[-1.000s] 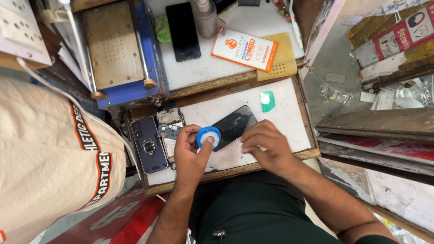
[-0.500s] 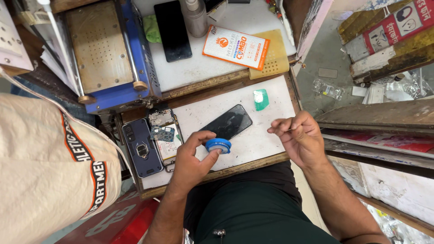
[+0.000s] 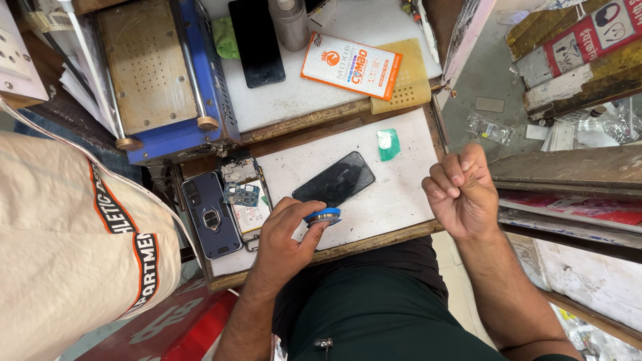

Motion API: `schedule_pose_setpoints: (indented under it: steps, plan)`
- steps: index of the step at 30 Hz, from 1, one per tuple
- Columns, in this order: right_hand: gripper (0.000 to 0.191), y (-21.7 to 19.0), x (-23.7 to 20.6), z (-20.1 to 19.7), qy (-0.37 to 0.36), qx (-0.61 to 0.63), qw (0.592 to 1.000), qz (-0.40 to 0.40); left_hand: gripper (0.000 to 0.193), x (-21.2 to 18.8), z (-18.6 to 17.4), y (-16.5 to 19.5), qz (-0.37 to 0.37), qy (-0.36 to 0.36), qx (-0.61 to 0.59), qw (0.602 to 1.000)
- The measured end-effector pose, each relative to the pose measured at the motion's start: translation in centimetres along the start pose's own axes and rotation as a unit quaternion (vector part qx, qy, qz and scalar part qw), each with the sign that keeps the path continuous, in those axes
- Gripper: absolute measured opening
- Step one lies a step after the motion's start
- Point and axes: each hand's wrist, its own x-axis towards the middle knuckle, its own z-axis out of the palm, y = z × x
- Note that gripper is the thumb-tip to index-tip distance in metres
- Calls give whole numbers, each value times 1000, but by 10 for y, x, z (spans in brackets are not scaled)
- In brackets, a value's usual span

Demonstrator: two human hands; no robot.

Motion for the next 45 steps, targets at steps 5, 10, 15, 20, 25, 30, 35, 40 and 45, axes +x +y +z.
schedule_pose_setpoints:
  steps: [5, 10, 15, 20, 25, 30, 35, 40, 45]
  plan:
    - [9, 0, 0, 3, 4, -141, 990, 6, 30, 4, 0, 3, 14, 2, 13, 1000]
    - [11, -9, 2, -4, -27, -253, 965, -58, 30, 4, -4, 2, 4, 15, 18, 1000]
    - [12, -36, 2, -11, -23, -299, 948, -108, 33, 2, -9, -4, 13, 23, 47, 999]
    - [15, -66, 3, -24, -18, -351, 921, -166, 33, -3, -15, -10, 6, 37, 67, 997]
    - [18, -91, -9, -28, 32, -464, 863, -197, 32, -5, -24, -19, -7, 43, 88, 995]
    - [11, -97, -11, -16, -6, -787, 599, -147, 31, -1, -49, -27, -57, 98, 91, 989]
    - [7, -110, -6, -14, 54, -938, 341, -3, 30, 1, -69, -28, -74, 117, 90, 986]
    - [27, -154, -12, -26, 66, -993, 92, -41, 28, 2, -58, -23, -18, 94, 109, 989]
    - [31, -100, -9, -13, 65, -928, 356, -84, 27, 8, -33, -15, 22, 66, 51, 996]
